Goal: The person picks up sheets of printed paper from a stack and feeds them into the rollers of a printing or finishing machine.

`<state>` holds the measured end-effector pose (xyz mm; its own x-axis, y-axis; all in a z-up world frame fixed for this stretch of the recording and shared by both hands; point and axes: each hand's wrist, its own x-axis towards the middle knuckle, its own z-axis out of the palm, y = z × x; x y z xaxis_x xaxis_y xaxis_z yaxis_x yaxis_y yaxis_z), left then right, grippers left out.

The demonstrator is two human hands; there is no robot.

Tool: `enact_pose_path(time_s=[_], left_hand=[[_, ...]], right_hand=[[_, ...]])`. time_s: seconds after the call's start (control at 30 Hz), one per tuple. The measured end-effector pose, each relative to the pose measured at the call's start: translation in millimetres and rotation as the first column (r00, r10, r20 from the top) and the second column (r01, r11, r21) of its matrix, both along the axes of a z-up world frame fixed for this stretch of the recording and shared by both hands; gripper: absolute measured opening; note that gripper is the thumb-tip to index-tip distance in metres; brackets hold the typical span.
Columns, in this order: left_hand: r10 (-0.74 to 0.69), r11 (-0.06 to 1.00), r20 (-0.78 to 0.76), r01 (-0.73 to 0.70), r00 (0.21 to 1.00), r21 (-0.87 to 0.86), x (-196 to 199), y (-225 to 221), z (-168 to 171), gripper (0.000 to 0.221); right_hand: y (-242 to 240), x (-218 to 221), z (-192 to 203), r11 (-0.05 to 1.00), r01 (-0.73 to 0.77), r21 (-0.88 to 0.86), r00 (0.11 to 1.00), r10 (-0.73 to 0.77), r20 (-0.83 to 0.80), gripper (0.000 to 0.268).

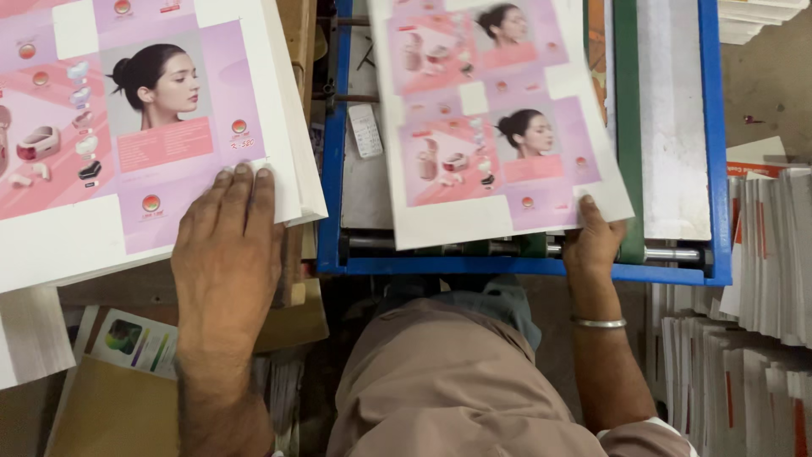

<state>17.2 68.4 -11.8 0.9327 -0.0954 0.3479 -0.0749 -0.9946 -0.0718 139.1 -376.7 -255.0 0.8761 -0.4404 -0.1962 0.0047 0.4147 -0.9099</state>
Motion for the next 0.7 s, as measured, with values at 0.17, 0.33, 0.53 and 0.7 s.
enact_pose_path(time_s=[0.17, 0.33, 0.53, 0.7], left_hand=[[-0.011, 0.999, 0.041, 0.01, 0.999, 0.039, -2, 4, 3, 0.042], [-0.013, 1.0, 0.086, 0.014, 0.996, -0.008, 3, 10, -1, 0.034], [-0.018, 1.0, 0.106, 0.02, 0.994, -0.017, 7, 18, -8, 0.032], [-0.023, 0.999, 0.111, 0.025, 0.994, -0.024, 8, 23, -12, 0.033]], right_hand=[[-21, -13, -25, 0.998, 0.019, -0.056, 0.998, -0.015, 0.067, 0.039], [-21, -51, -41, 0.988, 0.044, -0.147, 0.998, -0.049, -0.032, 0.041], [-3, -113, -43, 0.979, 0.024, -0.204, 0.985, -0.057, -0.161, 0.041], [10, -135, -40, 0.995, 0.059, -0.083, 0.97, -0.076, -0.229, 0.041]])
